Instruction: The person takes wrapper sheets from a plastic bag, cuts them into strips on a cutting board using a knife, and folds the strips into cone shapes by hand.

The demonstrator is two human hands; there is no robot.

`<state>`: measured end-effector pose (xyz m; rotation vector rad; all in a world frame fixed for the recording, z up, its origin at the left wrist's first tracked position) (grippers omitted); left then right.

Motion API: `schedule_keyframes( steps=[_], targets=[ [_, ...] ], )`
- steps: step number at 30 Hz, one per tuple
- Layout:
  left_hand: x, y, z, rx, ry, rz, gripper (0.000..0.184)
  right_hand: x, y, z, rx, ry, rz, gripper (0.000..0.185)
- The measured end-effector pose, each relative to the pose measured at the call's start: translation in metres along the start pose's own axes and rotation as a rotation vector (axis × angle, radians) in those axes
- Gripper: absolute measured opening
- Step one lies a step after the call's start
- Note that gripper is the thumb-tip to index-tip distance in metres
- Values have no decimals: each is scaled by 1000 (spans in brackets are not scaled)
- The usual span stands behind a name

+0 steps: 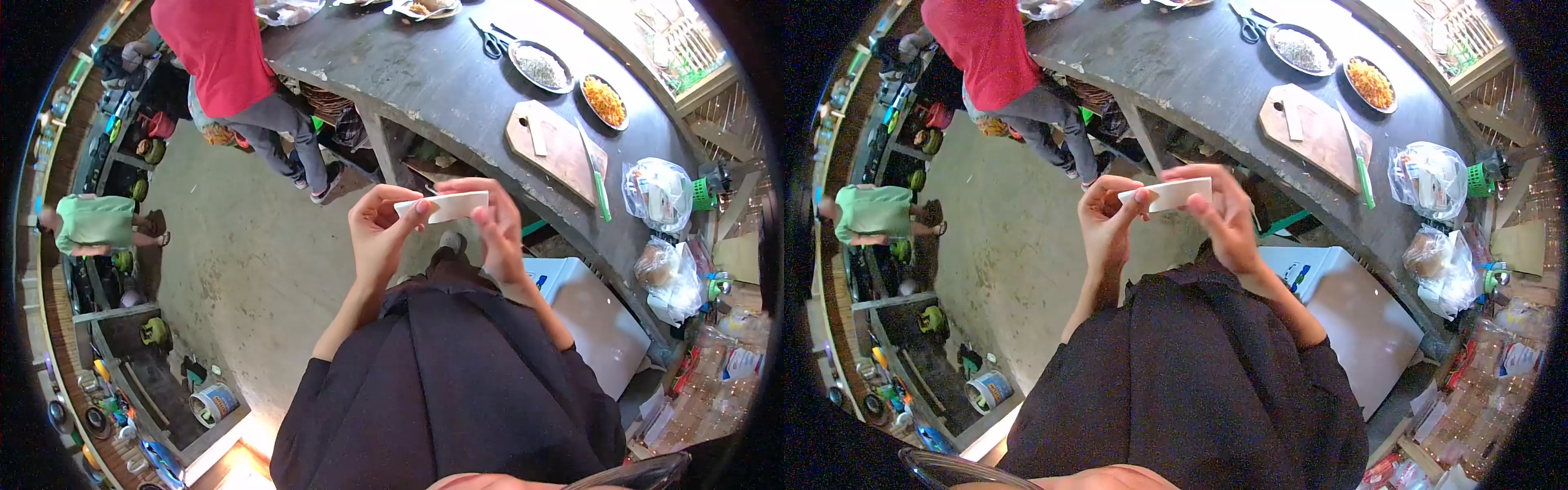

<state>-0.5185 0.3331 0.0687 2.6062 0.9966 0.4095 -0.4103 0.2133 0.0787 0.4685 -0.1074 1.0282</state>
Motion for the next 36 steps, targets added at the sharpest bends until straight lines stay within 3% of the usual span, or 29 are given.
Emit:
schedule_keyframes(
  steps=[3, 7, 11, 19, 25, 30, 33, 36],
  targets=[
    [6, 14, 12, -30, -31, -61, 17, 9, 12, -10, 84, 53, -2, 49],
    [13, 29, 27, -87, -5, -47, 14, 18, -1, -19, 57, 112, -3, 43],
    [24, 35, 33, -29, 21, 12, 13, 29, -20, -8, -178, 50, -10, 41],
    [37, 41, 43, 52, -88, 40, 13, 44, -48, 7, -344, -16, -49, 46],
    [41, 37, 43, 62, -109, 39, 13, 51, -48, 5, -353, -15, 6, 46],
    [41, 27, 44, 119, -184, 143, 14, 47, -35, -9, -217, 198, 53, 42],
    [37, 21, 35, 142, -157, 114, 17, 49, -19, -14, -279, 105, 149, 41],
    [27, 13, 33, 166, -194, 130, 17, 45, -5, -18, -308, 167, 186, 40]
  ],
)
Point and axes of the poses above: each hand's wrist, its own x-axis towards the middle knuckle, its own y-axis out of the palm, z = x × y, the point moved 7 cm from there along x, towards the middle knuckle, and after that the axes turned 1 degree about z, right-handed, at the moved point
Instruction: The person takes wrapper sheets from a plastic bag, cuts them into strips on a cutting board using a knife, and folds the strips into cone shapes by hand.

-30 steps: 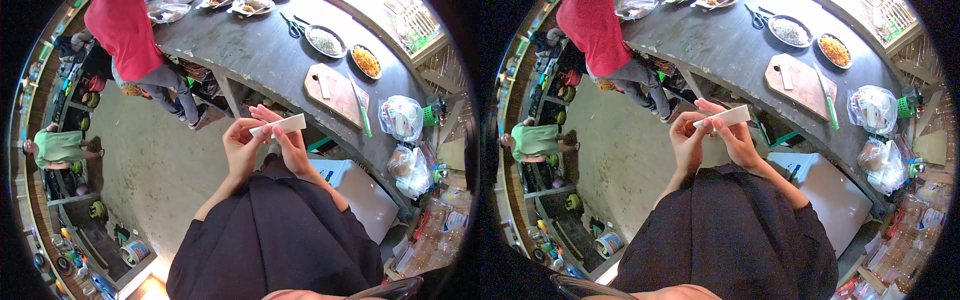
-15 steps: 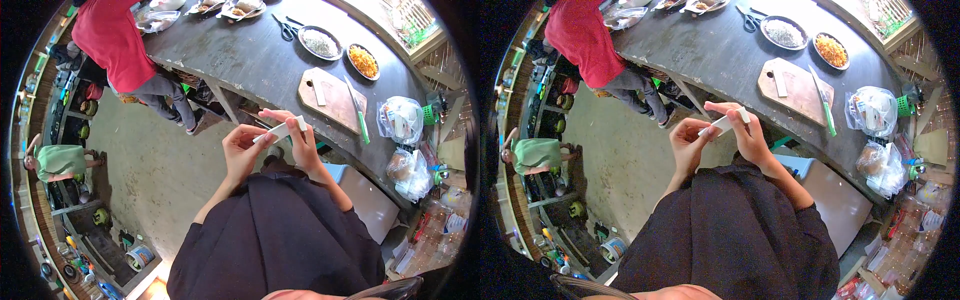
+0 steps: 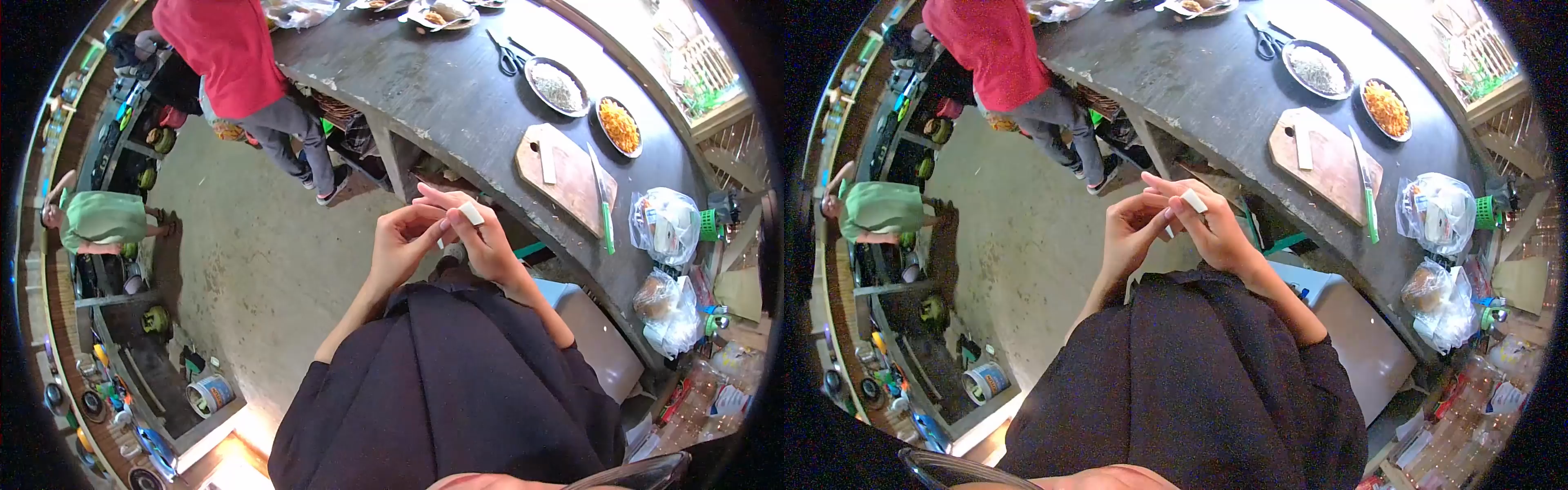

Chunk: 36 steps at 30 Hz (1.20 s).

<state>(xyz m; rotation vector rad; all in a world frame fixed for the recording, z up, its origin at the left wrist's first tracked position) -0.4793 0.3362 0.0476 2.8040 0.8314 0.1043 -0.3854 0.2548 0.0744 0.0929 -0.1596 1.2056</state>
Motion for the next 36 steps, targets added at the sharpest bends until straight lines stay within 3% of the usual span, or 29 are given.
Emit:
schedule_keyframes(
  steps=[2, 7, 10, 17, 23, 31, 36],
  targets=[
    [-9, -5, -3, 20, -4, -25, 15, 1, 10, 0, 1, 20, 21, 39],
    [-35, -22, -7, 100, 23, -71, 14, -2, 32, 6, -173, -174, 53, 38],
    [-49, -36, -7, 126, 55, -117, 15, -9, 41, -1, -102, -68, 5, 38],
    [-79, -57, 5, 112, 3, -104, 17, -21, 68, 0, -135, -141, 40, 35],
    [-95, -66, 1, 183, -3, -137, 17, -35, 65, -19, -12, -45, -63, 33],
    [-92, -64, 2, 206, 17, -180, 14, -43, 46, -27, 28, -66, -250, 3],
    [-75, -54, 7, 162, 15, -140, 14, -42, 27, -19, 48, -83, -333, 3]
  ],
)
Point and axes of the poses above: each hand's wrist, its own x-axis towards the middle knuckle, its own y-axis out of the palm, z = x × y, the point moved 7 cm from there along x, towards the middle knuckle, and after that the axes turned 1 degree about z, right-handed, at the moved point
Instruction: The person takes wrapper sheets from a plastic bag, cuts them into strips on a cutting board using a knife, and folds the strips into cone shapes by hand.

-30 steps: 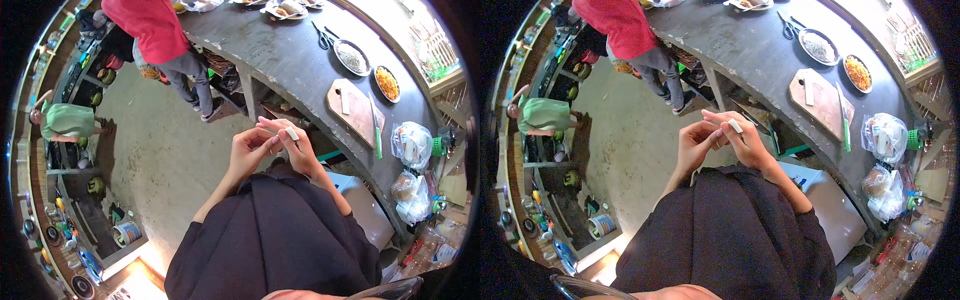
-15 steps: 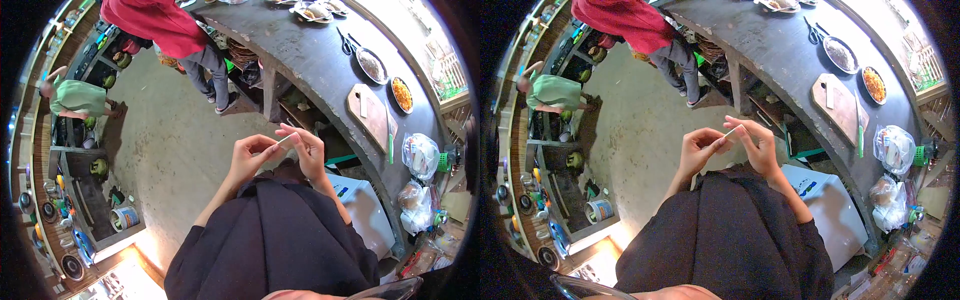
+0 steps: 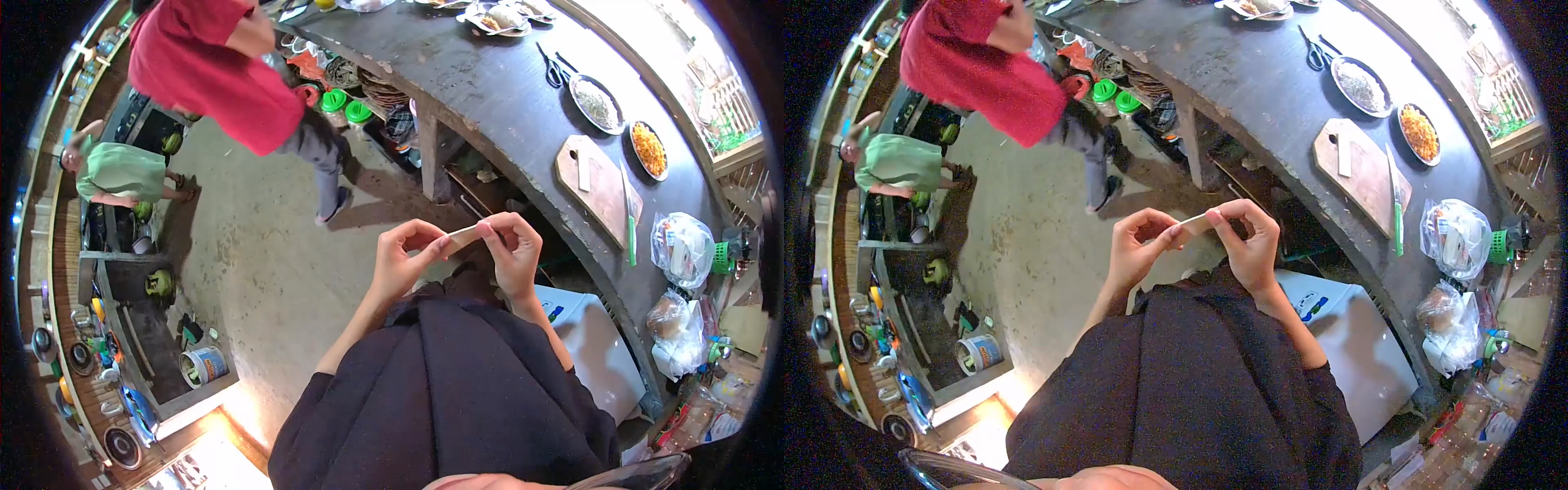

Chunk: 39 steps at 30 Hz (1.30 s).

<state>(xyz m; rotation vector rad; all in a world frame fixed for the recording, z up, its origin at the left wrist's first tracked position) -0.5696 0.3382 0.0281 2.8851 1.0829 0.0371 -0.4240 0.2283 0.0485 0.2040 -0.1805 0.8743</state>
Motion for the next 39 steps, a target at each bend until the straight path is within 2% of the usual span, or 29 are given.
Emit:
schedule_keyframes(
  steps=[7, 11, 13, 18, 23, 27, 30, 35, 37, 39],
  targets=[
    [39, 38, -5, -119, -40, 65, 15, 23, -45, 6, -34, -39, -59, 4],
    [67, 51, -11, -31, -23, 64, 12, 34, -74, 15, -12, -51, -135, 4],
    [84, 61, -15, -53, 49, 83, 11, 40, -92, 20, -78, -98, -156, 5],
    [123, 100, -14, -10, 25, 260, 13, 49, -145, 23, -150, -139, -222, 6],
    [163, 140, 2, 48, 44, 269, 10, 55, -195, 15, -203, -41, -258, 7],
    [181, 173, 13, -25, 28, 288, 9, 51, -228, 9, -194, -19, -271, 6],
    [191, 196, 21, -47, -38, 413, 11, 44, -247, 2, -151, 13, -338, 6],
    [213, 214, 29, -8, -15, 434, 18, 50, -284, -12, -74, 46, -486, 7],
    [221, 217, 26, -2, 36, 365, 18, 63, -285, 18, -705, -232, -520, 7],
    [228, 225, 30, -23, 44, 396, 17, 76, -288, 27, -824, -252, -568, 10]
  ],
)
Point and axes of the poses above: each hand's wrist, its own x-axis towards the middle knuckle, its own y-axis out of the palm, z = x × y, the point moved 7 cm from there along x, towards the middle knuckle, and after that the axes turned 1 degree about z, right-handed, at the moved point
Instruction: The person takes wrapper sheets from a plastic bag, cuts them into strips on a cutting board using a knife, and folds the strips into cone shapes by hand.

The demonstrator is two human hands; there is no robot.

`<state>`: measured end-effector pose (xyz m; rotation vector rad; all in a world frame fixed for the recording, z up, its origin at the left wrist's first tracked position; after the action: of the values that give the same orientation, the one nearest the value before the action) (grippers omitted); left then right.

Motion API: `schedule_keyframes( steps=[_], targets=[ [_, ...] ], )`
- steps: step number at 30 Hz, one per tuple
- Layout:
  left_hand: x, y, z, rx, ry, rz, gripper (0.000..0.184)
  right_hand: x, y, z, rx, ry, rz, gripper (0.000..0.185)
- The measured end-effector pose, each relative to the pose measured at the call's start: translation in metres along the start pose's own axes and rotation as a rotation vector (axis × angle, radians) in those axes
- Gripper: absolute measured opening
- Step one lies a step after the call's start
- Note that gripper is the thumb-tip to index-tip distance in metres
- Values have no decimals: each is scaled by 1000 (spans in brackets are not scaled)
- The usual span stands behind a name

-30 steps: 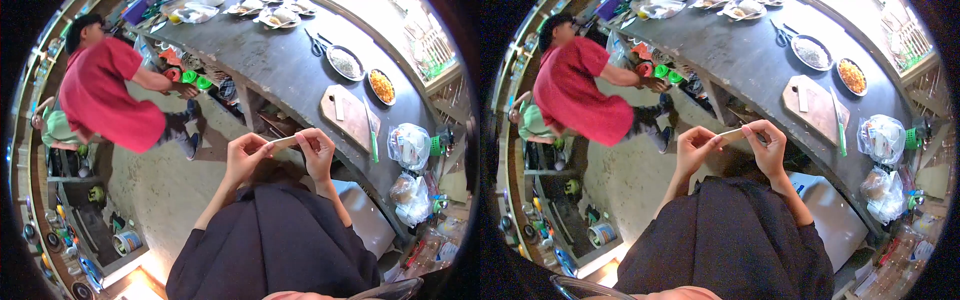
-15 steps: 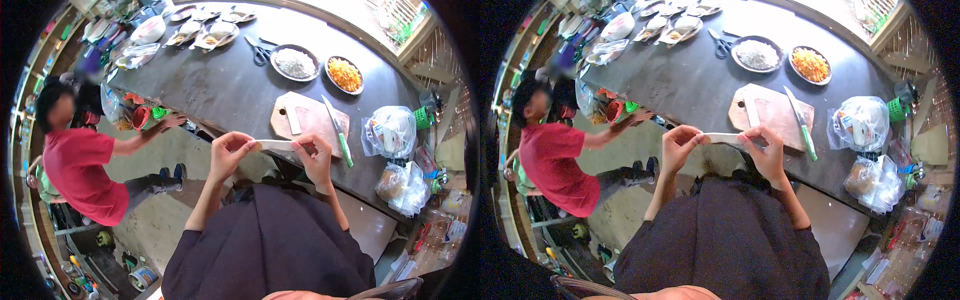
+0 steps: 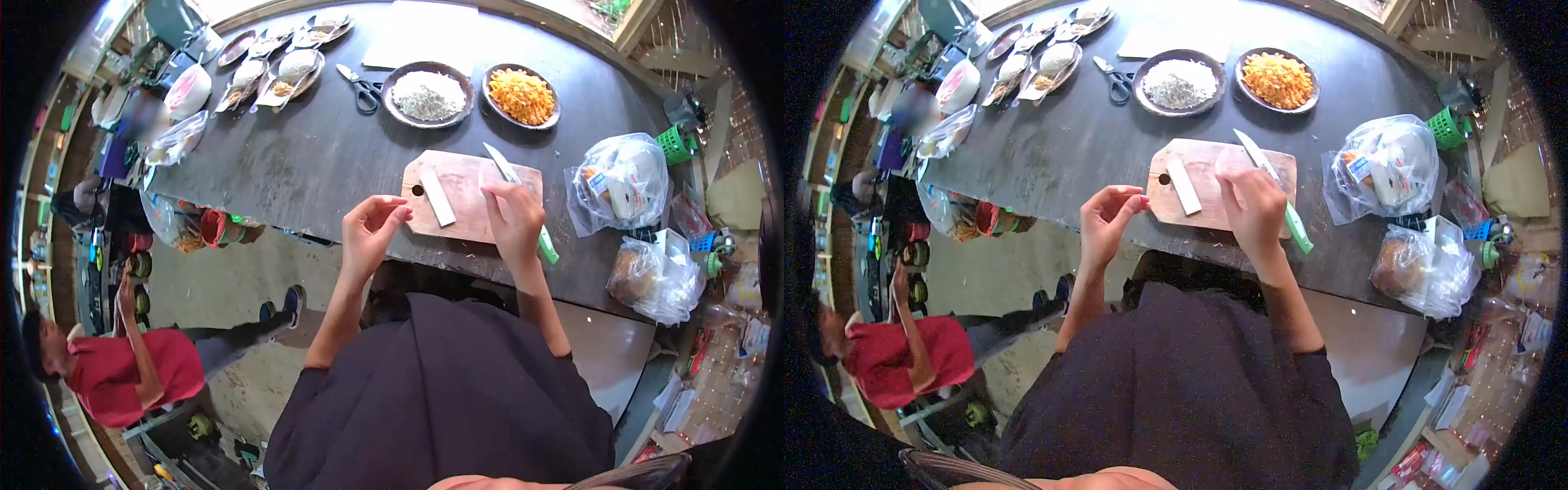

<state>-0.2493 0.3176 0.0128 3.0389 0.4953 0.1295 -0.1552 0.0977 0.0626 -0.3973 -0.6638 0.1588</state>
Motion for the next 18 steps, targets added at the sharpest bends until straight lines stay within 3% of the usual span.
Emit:
schedule_keyframes(
  steps=[2, 6, 8, 9, 10, 12, 13, 18],
  targets=[
    [6, 3, 0, 18, 48, -16, 17, 6, 6, 20, -283, -341, 10, 11],
    [13, 15, -13, 248, 10, 67, 19, -27, 22, -11, -450, -332, 249, 10],
    [6, 50, -24, 849, 401, 357, 28, -53, 26, -31, -487, -328, 261, 11],
    [3, 59, 7, 893, 284, 529, 45, -59, 23, -36, -475, -278, 227, 12],
    [1, 66, 19, 886, 281, 528, 45, -63, 19, -37, -461, -227, 189, 13],
    [-8, 90, 37, 1139, 474, 625, 61, -67, 19, -37, -462, -191, 180, 12],
    [-6, 96, 48, 1130, 450, 687, 71, -69, 19, -38, -457, -166, 169, 12],
    [5, 101, 54, 1194, 558, 657, 80, -70, 17, -37, -433, -86, 163, 10]
  ],
)
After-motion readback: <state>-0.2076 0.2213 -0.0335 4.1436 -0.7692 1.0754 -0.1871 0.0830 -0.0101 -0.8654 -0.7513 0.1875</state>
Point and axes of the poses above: each hand's wrist, its own x-axis towards the middle knuckle, its own y-axis out of the palm, z = x × y, the point moved 7 cm from there along x, towards the middle knuckle, and after that the axes turned 1 degree about z, right-handed, at the moved point
